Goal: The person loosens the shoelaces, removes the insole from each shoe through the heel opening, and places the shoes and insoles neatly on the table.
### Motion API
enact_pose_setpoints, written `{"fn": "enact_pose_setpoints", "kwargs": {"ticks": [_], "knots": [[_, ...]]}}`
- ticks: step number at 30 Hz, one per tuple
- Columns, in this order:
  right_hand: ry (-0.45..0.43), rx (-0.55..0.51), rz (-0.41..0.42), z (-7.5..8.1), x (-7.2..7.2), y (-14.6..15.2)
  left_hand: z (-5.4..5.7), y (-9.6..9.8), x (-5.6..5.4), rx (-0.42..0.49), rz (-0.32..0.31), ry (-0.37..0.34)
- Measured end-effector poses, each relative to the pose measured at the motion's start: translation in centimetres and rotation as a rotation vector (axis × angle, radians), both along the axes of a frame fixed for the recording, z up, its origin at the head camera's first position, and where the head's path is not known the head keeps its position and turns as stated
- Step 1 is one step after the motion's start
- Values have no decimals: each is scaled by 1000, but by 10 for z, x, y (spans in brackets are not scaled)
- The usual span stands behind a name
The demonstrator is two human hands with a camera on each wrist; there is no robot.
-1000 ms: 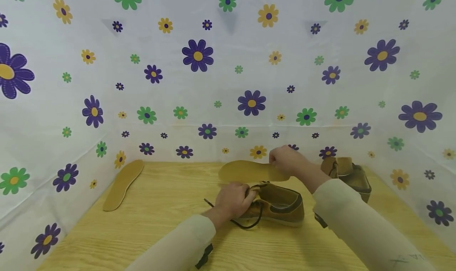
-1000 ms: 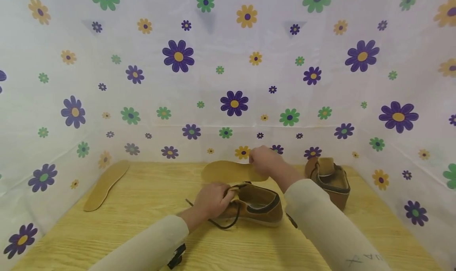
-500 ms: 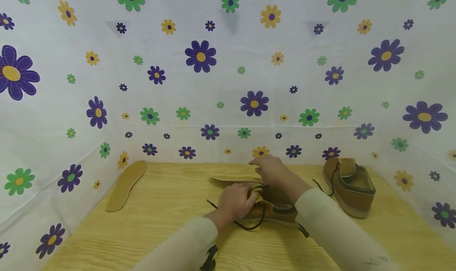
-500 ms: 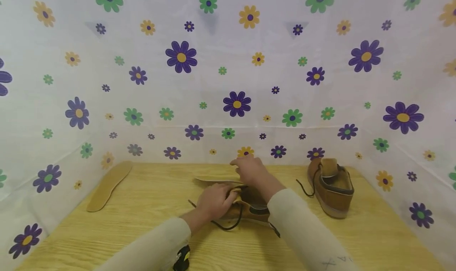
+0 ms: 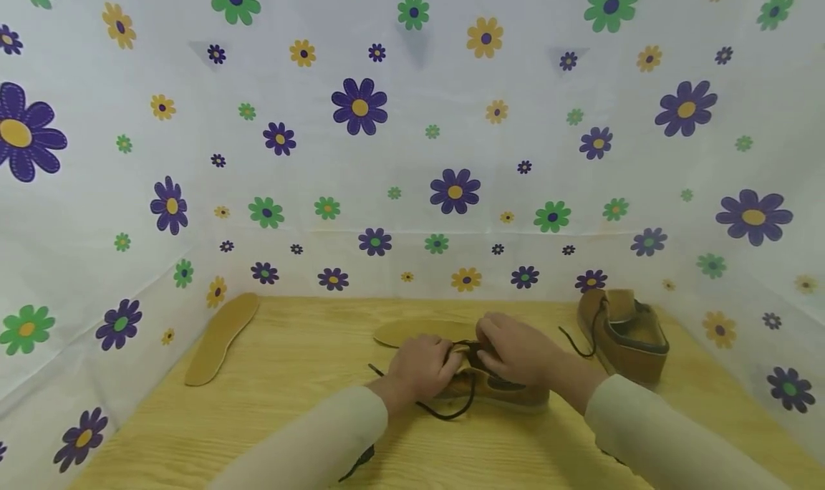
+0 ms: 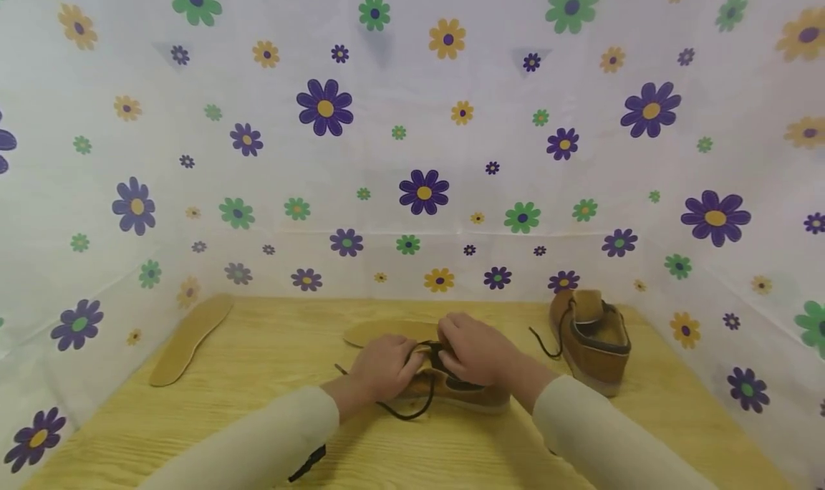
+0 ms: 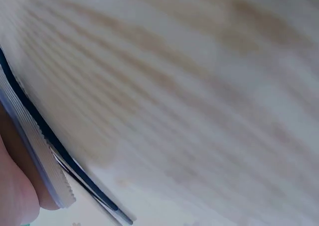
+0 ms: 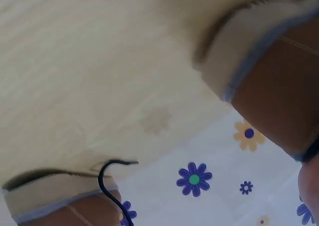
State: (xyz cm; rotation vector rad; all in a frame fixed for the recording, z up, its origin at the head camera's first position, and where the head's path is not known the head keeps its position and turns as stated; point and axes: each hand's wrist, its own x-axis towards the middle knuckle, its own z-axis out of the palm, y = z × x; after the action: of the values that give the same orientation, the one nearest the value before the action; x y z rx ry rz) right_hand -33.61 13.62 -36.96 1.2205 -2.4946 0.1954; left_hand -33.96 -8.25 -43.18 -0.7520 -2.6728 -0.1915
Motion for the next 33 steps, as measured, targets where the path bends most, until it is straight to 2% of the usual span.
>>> {"fn": "enact_pose_setpoints", "kwargs": {"ticks": [4,8,11,15,21,25,29,31,33], "knots": [[121,-65,76,-11,2,5,-4,0,-1,-17,-36,50],[225,-97,153,-12,3,6,0,0,0,-20,-20,25],[157,-49,156,-11,5,6,4,-1,1,-33,7,-26],[10,20,143,-11,9,8,4,-2,0,-41,20,-54],[2,108,196,-10,12,10,4,-2,-4,-50,12,-81],[-22,142,188,-7,14,11,8,-9,-7,-39,-59,-112],[-53,190,198,-2,17,13,21,-24,-11,-42,-144,-100],[-55,211,201,1,17,16,29,-31,-14,-64,-144,-69],[-55,229,204,2,17,18,35,-38,-17,-98,-116,-43]]}}
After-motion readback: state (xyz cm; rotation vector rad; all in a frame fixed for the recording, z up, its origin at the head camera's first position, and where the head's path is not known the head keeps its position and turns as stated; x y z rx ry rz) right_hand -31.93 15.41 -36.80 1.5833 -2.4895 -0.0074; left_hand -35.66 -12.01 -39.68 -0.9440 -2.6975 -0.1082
